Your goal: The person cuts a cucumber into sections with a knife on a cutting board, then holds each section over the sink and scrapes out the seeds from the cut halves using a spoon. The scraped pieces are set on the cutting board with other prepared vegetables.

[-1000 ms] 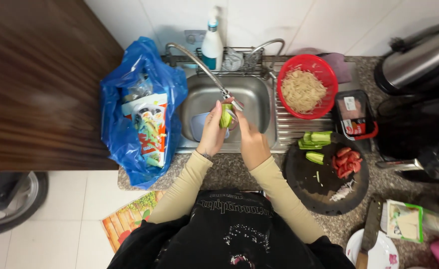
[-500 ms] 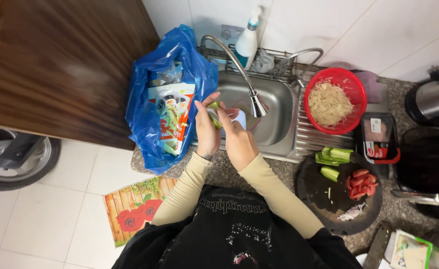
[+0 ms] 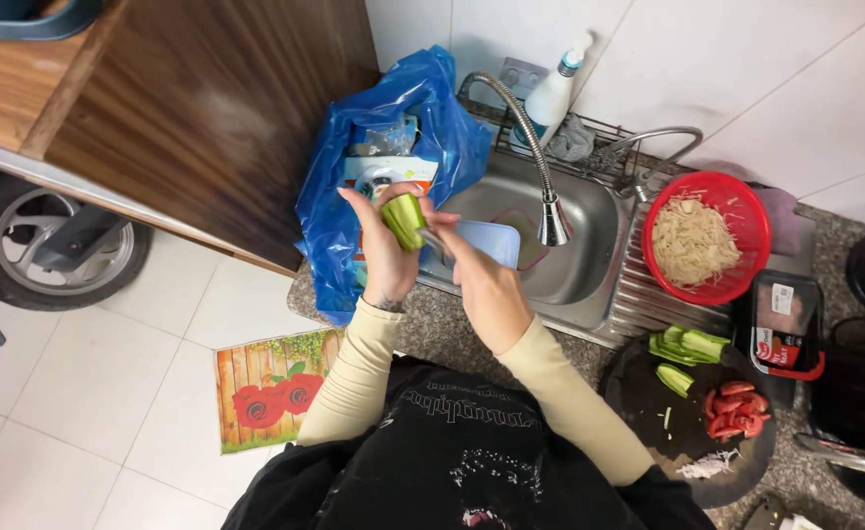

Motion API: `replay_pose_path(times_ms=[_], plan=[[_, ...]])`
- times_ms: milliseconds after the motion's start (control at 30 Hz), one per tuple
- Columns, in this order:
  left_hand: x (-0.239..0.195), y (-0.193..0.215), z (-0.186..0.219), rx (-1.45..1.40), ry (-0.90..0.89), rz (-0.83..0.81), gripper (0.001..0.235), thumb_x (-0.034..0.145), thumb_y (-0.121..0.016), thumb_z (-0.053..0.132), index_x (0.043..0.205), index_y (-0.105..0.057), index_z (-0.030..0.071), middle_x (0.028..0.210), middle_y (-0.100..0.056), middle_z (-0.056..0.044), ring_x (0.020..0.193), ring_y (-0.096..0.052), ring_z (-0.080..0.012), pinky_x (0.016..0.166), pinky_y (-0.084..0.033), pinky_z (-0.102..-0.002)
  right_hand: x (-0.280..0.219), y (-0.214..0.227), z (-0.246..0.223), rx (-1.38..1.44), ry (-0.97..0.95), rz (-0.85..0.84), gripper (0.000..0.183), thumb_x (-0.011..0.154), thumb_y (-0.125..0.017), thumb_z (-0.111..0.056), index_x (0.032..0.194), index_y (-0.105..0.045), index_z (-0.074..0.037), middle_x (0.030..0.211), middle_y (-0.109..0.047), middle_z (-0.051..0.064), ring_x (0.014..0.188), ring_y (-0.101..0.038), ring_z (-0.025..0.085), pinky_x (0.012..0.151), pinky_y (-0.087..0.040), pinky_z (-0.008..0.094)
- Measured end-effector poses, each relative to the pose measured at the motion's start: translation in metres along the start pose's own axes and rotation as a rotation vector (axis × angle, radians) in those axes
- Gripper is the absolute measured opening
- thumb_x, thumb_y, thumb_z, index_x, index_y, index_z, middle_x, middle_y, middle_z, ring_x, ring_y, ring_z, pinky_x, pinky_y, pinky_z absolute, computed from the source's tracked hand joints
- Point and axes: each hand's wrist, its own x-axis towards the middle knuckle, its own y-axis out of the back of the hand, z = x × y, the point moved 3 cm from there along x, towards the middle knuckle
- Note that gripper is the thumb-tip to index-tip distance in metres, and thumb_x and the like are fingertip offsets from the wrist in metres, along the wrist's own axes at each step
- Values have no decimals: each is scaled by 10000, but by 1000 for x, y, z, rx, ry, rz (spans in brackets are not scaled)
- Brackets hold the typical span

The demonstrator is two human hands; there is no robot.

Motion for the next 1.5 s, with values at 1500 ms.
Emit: replay_pose_path(times_ms=[1500], plan=[[6,-16,35,839,350,-182,889,1039,-191,743,772,-599,-1,590,-543,-20,500,-437,-82,444,-322,-251,75,46,-7,-803,529,-477,266,927,-576,-134,1189,-622,-148,788,-664,91,711,-710,317,627,-569,439]])
